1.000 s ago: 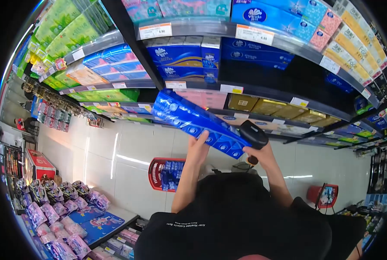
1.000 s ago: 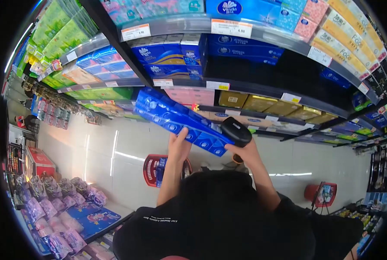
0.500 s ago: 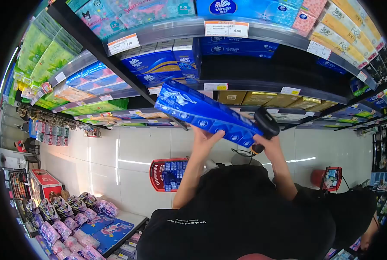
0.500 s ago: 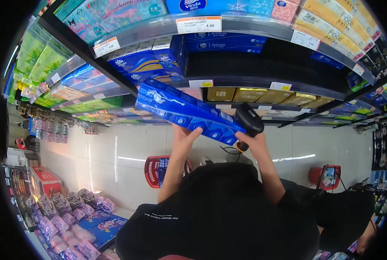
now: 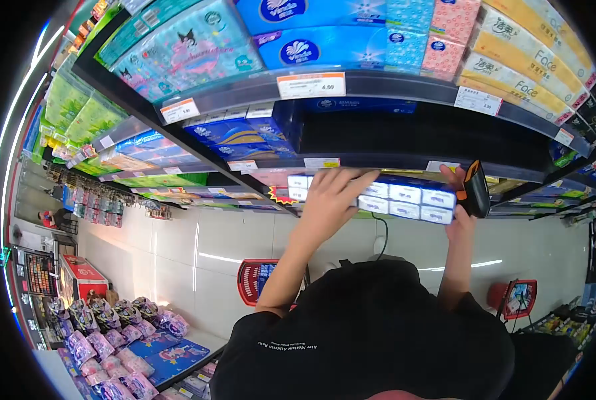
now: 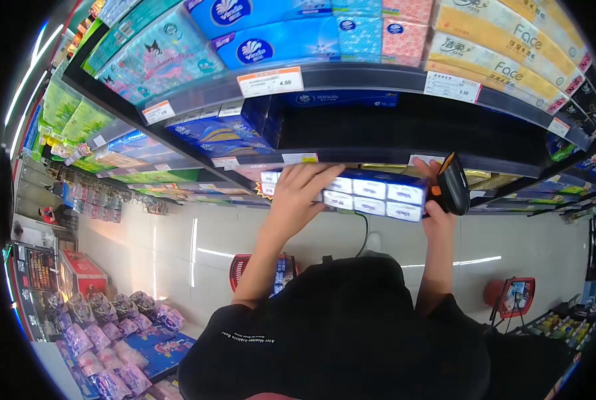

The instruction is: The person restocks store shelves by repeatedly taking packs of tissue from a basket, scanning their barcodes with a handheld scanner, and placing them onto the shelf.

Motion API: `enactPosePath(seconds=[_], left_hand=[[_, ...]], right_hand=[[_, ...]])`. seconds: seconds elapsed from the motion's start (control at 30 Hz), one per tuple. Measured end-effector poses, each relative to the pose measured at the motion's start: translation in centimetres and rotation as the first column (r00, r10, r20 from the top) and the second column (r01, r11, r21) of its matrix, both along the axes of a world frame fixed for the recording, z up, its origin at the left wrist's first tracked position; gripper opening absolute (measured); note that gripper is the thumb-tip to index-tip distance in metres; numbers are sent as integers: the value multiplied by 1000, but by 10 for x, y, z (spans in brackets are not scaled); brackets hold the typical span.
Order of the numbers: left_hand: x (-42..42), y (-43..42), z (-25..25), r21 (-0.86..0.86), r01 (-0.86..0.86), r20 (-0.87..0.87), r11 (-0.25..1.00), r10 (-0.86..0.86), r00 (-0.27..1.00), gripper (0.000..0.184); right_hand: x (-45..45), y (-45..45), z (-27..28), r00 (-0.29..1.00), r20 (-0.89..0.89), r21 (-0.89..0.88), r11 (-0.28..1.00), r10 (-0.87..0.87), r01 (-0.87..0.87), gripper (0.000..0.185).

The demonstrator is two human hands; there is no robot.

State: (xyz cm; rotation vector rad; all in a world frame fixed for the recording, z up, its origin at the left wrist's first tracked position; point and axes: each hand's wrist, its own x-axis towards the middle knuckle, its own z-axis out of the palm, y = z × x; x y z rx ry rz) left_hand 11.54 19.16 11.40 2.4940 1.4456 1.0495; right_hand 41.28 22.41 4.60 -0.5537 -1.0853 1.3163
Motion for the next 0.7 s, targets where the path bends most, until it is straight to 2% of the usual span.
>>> enactPosePath(seconds=[0.1, 0.13, 0.17, 0.2, 0.23, 0.27, 0.3, 0.4, 0.43, 0.47, 0.53, 0.6, 0.67, 0.7], left_hand=[[25, 41, 3, 194, 18, -45, 981, -10, 999, 69], [29, 58, -2, 224, 14, -92, 975, 6, 996, 72], [33, 74, -5, 204, 0, -98, 979, 20, 995, 73], [36, 89, -8, 184, -13, -103, 983, 32, 994, 74], [36, 103, -9, 151, -11, -99, 988, 26, 995, 76], [37, 116, -15, 87, -87, -99, 992, 95, 991, 75], [33, 133, -24, 92, -77, -119, 993, 88, 989, 71], [8, 170, -49, 102, -27, -220, 994, 49, 974, 58], [2, 177, -57, 38, -77, -283, 996, 84, 955, 51], [-3, 182, -66, 34, -80, -295, 996, 87, 952, 51], [-5, 187, -76, 76, -190, -271, 979, 204, 941, 48], [-1, 192, -81, 34, -239, -225, 970, 241, 944, 45], [6, 191, -83, 212, -311, -226, 926, 356, 907, 43], [12, 191, -86, 188, -368, -216, 911, 404, 889, 41]], right_hand=[[20, 14, -25, 977, -89, -115, 977, -193, 182, 63], [26, 17, -32, 954, -128, -162, 954, -273, 251, 60], [37, 21, -37, 978, -106, -186, 970, -181, 159, 56], [29, 23, -24, 956, -59, -233, 935, -286, 265, 53], [27, 25, -20, 962, 13, -241, 933, -273, 268, 52], [28, 32, -16, 961, 84, -238, 931, -265, 277, 52], [30, 36, -20, 958, 106, -238, 929, -266, 284, 49], [31, 41, -27, 977, 42, -294, 932, -208, 211, 43], [34, 45, -30, 978, 33, -294, 933, -205, 206, 43], [36, 47, -34, 983, 14, -311, 934, -181, 176, 42], [37, 50, -39, 987, -20, -338, 930, -158, 142, 41], [40, 56, -41, 993, -8, -361, 927, -114, 104, 39], [39, 60, -43, 998, 8, -372, 926, -66, 65, 39], [38, 61, -44, 999, 31, -379, 925, -16, 27, 38]])
